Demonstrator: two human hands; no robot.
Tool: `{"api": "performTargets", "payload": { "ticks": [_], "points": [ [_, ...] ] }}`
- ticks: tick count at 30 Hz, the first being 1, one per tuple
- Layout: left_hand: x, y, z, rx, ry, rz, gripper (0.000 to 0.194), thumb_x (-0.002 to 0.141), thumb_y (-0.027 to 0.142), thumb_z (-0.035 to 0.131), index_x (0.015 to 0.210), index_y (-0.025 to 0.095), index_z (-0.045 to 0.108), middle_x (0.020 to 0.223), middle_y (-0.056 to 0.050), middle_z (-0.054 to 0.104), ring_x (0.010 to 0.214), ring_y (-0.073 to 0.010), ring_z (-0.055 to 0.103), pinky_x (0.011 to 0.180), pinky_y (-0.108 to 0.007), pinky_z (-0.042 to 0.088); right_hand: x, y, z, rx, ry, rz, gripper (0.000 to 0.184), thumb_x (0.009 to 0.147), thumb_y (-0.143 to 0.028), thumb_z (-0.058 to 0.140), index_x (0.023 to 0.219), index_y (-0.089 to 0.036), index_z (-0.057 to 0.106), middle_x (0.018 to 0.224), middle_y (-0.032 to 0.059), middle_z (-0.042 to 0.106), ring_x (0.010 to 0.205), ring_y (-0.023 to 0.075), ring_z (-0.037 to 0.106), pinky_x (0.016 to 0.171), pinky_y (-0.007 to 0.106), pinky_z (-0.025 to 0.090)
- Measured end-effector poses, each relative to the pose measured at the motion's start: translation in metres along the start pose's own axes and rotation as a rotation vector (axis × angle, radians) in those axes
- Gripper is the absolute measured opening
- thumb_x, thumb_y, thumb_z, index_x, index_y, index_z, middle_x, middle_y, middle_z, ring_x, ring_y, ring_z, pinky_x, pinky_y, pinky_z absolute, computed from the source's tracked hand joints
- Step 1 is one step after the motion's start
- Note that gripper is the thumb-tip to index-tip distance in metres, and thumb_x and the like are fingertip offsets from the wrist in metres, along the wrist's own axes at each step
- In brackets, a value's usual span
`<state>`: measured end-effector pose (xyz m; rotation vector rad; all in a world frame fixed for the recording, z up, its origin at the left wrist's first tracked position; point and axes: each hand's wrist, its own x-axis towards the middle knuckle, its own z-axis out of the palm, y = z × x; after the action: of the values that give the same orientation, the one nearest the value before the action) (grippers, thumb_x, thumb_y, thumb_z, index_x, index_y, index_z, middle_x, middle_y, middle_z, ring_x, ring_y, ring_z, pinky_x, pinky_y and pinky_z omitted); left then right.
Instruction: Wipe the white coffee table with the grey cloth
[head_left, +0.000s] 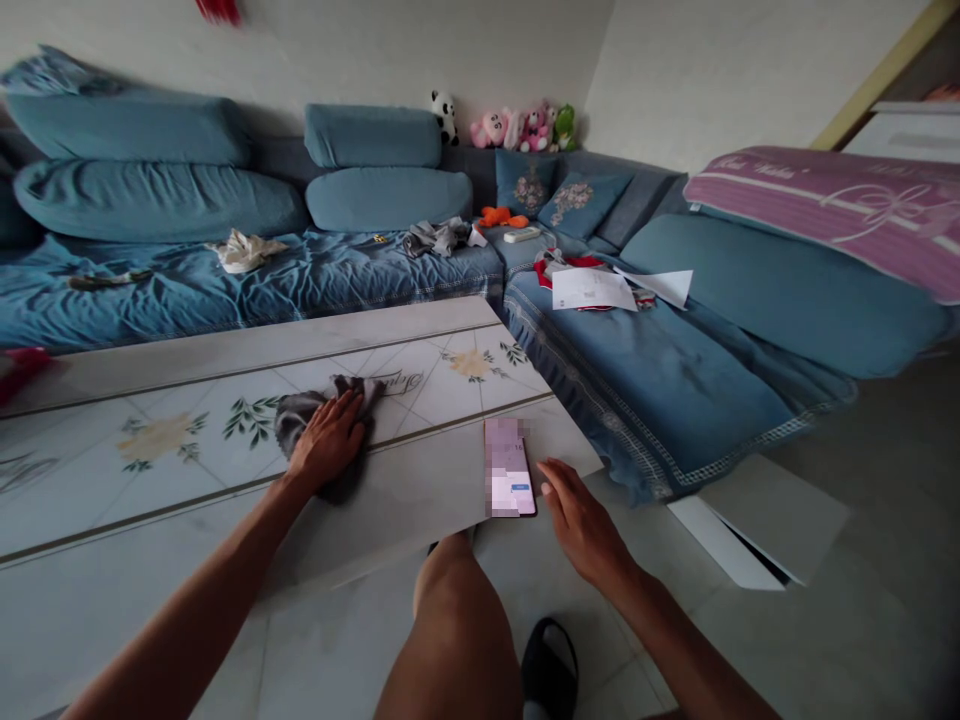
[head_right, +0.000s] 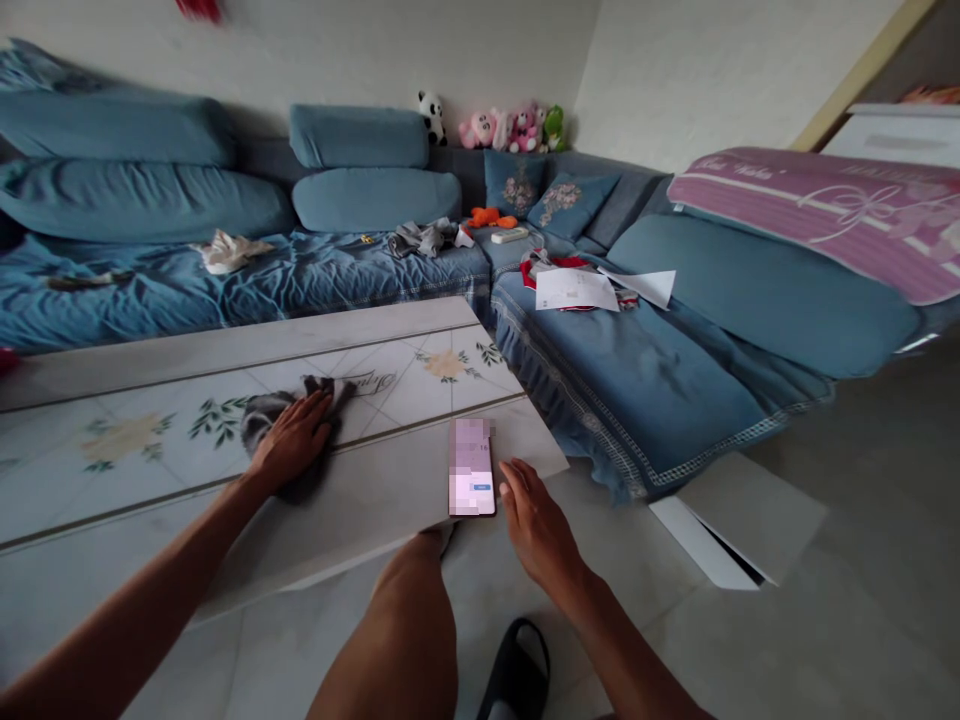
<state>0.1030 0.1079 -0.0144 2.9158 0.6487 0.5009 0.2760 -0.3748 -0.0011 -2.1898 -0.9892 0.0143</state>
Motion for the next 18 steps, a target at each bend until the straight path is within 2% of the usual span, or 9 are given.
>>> {"api": "performTargets", "payload": {
  "ticks": [3,5,8,10,12,14,16,18],
  "points": [
    [0.002,0.031,0.001,-0.014,-0.043,0.059,0.068,0.115,0.043,0.038,0.175,0.016,0.055,0.184,-0.015,0.048,0.172,-0.0411,0.044,0.143,-0.065,0.036,0.003,-0.003,-0.001,-0.008,0.013,0.006,0.050,0.121,-0.048,0.040,0.153,-0.024,0.070,0.163,0.0169,0.067,0.153,0.0317,0.065,0.131,0.054,0.056],
    [-0.014,0.035,-0.002,-0.036,-0.066,0.153,0.067,0.116,0.043,0.039,0.178,0.021,0.052,0.187,-0.010,0.044,0.174,-0.0380,0.041,0.144,-0.062,0.034,0.005,-0.005,-0.003,-0.013,0.032,0.020,0.048,0.121,-0.048,0.040,0.147,-0.022,0.072,0.158,0.0173,0.070,0.149,0.0319,0.068,0.128,0.053,0.058],
    [-0.039,0.009,-0.008,-0.052,-0.096,0.238,0.067,0.118,0.046,0.040,0.181,0.027,0.048,0.189,-0.007,0.040,0.175,-0.0342,0.041,0.146,-0.057,0.032,0.006,-0.009,-0.009,-0.008,0.042,0.047,0.045,0.120,-0.046,0.039,0.136,-0.024,0.074,0.141,0.0155,0.077,0.134,0.0311,0.074,0.117,0.049,0.062],
    [-0.042,-0.017,-0.012,-0.038,-0.089,0.192,0.068,0.117,0.049,0.039,0.180,0.027,0.050,0.188,-0.007,0.042,0.173,-0.0349,0.043,0.146,-0.058,0.033,0.004,-0.010,-0.013,-0.009,0.029,0.090,0.043,0.119,-0.047,0.038,0.126,-0.026,0.074,0.126,0.0137,0.080,0.120,0.0309,0.078,0.107,0.047,0.062],
    [-0.028,-0.035,-0.012,-0.013,-0.062,0.096,0.069,0.116,0.050,0.037,0.178,0.024,0.053,0.186,-0.010,0.046,0.172,-0.0371,0.045,0.145,-0.060,0.033,0.001,-0.011,-0.016,-0.010,-0.004,0.160,0.043,0.117,-0.052,0.038,0.110,-0.027,0.072,0.112,0.0125,0.080,0.106,0.0309,0.077,0.098,0.046,0.061],
    [-0.003,-0.033,-0.008,0.015,-0.042,-0.006,0.070,0.115,0.047,0.037,0.176,0.017,0.054,0.184,-0.015,0.048,0.172,-0.0401,0.045,0.144,-0.062,0.035,0.000,-0.011,-0.017,-0.002,-0.040,0.235,0.045,0.114,-0.058,0.038,0.094,-0.028,0.065,0.099,0.0121,0.078,0.093,0.0301,0.074,0.092,0.045,0.059],
    [0.023,-0.011,-0.002,0.029,-0.041,-0.075,0.070,0.114,0.043,0.040,0.175,0.013,0.055,0.182,-0.019,0.049,0.171,-0.0420,0.046,0.143,-0.064,0.036,0.000,-0.011,-0.016,0.056,-0.082,0.324,0.047,0.110,-0.064,0.040,0.085,-0.029,0.059,0.091,0.0119,0.076,0.089,0.0293,0.072,0.089,0.044,0.058],
    [0.038,0.022,0.003,0.016,-0.056,-0.051,0.068,0.113,0.040,0.043,0.174,0.013,0.056,0.182,-0.020,0.049,0.171,-0.0432,0.046,0.142,-0.065,0.037,0.003,-0.013,-0.014,0.178,-0.141,0.443,0.051,0.106,-0.072,0.044,0.082,-0.029,0.059,0.091,0.0124,0.078,0.092,0.0294,0.074,0.087,0.042,0.059]
  ]
}}
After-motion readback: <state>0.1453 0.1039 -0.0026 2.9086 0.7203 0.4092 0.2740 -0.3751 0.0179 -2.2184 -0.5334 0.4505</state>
